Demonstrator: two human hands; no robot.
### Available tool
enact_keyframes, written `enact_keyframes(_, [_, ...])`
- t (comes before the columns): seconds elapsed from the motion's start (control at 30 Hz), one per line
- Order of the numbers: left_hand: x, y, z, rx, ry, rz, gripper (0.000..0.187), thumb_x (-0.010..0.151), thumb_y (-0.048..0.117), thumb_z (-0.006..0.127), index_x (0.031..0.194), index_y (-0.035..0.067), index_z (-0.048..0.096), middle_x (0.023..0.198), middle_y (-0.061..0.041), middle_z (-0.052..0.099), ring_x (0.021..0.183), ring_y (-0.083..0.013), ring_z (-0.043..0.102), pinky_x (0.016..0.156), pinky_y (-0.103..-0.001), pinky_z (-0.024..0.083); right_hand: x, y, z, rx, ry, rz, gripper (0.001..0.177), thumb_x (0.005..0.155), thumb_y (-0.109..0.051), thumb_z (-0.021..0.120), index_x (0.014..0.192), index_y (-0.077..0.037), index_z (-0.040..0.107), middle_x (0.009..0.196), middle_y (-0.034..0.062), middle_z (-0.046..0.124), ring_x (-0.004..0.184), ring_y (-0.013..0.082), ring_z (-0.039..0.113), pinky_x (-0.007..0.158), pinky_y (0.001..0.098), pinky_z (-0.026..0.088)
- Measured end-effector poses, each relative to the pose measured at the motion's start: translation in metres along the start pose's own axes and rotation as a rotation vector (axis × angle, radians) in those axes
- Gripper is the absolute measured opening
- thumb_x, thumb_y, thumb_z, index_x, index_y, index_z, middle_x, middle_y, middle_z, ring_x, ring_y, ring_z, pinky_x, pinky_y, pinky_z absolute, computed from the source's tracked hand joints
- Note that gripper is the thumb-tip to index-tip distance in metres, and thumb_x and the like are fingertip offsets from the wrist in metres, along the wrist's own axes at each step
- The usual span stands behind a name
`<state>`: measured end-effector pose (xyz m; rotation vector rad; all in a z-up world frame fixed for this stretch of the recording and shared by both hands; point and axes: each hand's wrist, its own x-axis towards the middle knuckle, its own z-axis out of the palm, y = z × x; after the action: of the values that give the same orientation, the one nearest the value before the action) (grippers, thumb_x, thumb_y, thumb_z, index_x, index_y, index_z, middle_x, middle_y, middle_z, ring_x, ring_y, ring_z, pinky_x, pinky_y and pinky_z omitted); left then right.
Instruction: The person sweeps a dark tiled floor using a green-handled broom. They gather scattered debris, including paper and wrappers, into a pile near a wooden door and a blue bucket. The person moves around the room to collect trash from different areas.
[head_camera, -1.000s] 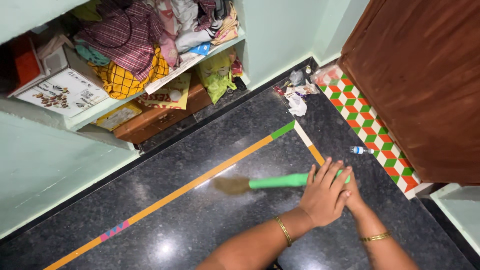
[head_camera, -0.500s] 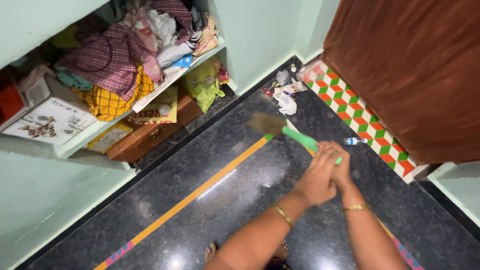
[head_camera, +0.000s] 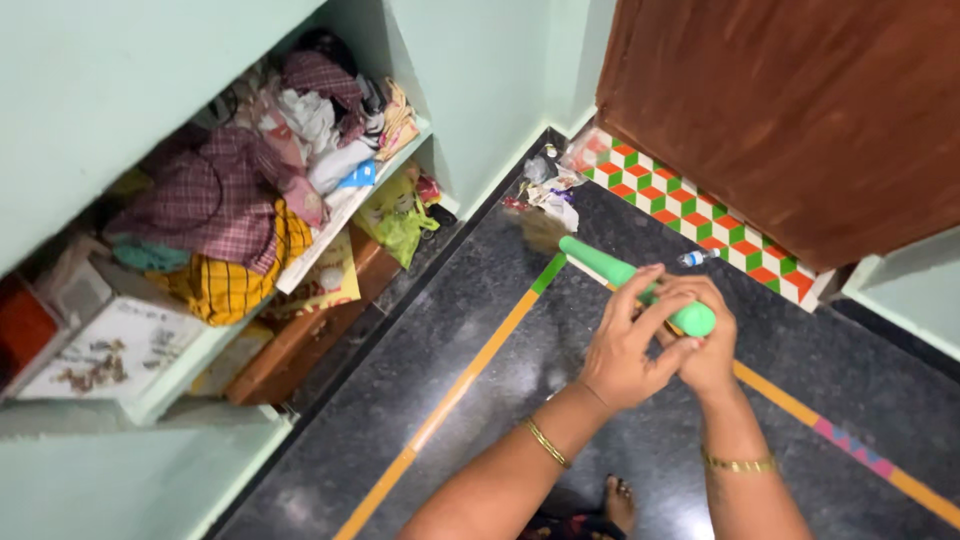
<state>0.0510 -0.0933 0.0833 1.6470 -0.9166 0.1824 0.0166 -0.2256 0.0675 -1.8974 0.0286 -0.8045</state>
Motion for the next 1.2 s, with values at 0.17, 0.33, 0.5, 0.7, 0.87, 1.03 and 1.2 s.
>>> enact_keyframes(0.17, [-0.007,0.047,-0.047,-0.16,-0.32,0.03,0.046,0.089,0.035,0.078,0.127,0.012,0.064,0.154,-0.016,0.05,0.133,-0.0317,0.06,0.112,-0.041,0.053,-0.058,-0.089,-0.006,-0.241,0.139,0.151,0.038,0.077,0.0,0.076,0.114,-0.001,0.065,0.116,0.0116,0.067,0.11,0.0236,0.066,0.097,0.0356,0.051])
enact_keyframes(0.33, [-0.035,0.026,-0.079,-0.47,-0.474,-0.033,0.047,0.091,0.023,0.077,0.132,0.008,0.058,0.154,-0.016,0.045,0.141,-0.0304,0.053,0.114,-0.04,0.051,-0.127,-0.088,0.011,-0.245,0.126,0.437,0.055,0.075,-0.005,0.069,0.129,-0.007,0.059,0.12,0.0126,0.064,0.108,0.0256,0.069,0.089,0.0367,0.057])
enact_keyframes(0.5, [-0.106,-0.065,-0.088,-0.491,-0.595,-0.311,0.045,0.094,0.011,0.075,0.135,0.004,0.062,0.136,-0.015,0.062,0.129,-0.0233,0.061,0.108,-0.035,0.052,-0.185,0.057,0.073,-0.282,-0.227,0.75,0.033,0.074,-0.013,0.074,0.107,-0.006,0.073,0.095,0.0133,0.079,0.088,0.0254,0.079,0.076,0.0369,0.06])
enact_keyframes(0.7, [-0.155,-0.13,-0.093,-0.533,-0.282,-0.506,0.022,0.086,0.001,0.079,0.099,0.004,0.061,0.108,-0.01,0.07,0.105,-0.0162,0.064,0.093,-0.031,0.053,-0.22,0.137,0.188,-0.067,-0.111,0.344,0.025,0.071,-0.01,0.072,0.095,-0.003,0.069,0.095,0.0127,0.072,0.091,0.0283,0.071,0.08,0.0388,0.055])
enact_keyframes(0.87, [-0.14,-0.15,-0.125,-0.383,-0.116,-0.426,0.028,0.081,-0.003,0.078,0.079,0.006,0.052,0.097,-0.006,0.066,0.093,-0.0134,0.062,0.083,-0.029,0.052,-0.149,0.128,0.229,0.136,-0.308,0.082,0.027,0.071,-0.019,0.074,0.094,-0.006,0.069,0.091,0.0099,0.069,0.09,0.0288,0.065,0.087,0.0405,0.051])
enact_keyframes(1.03, [-0.107,-0.156,-0.125,-0.225,-0.032,-0.282,0.031,0.081,-0.002,0.082,0.077,0.006,0.052,0.088,-0.007,0.059,0.086,-0.02,0.057,0.08,-0.033,0.048,-0.077,0.121,0.23,0.123,-0.383,0.016,0.023,0.07,-0.02,0.074,0.089,-0.007,0.068,0.091,0.0068,0.068,0.096,0.0266,0.065,0.093,0.0396,0.049])
enact_keyframes(1.2, [-0.062,-0.09,-0.132,-0.337,-0.059,-0.096,0.025,0.078,0.003,0.082,0.083,0.007,0.058,0.097,-0.008,0.066,0.098,-0.0222,0.065,0.095,-0.035,0.052,-0.051,0.059,0.184,0.06,-0.385,0.026,0.015,0.076,-0.017,0.071,0.089,-0.009,0.069,0.094,0.0052,0.07,0.098,0.0243,0.065,0.097,0.0369,0.05])
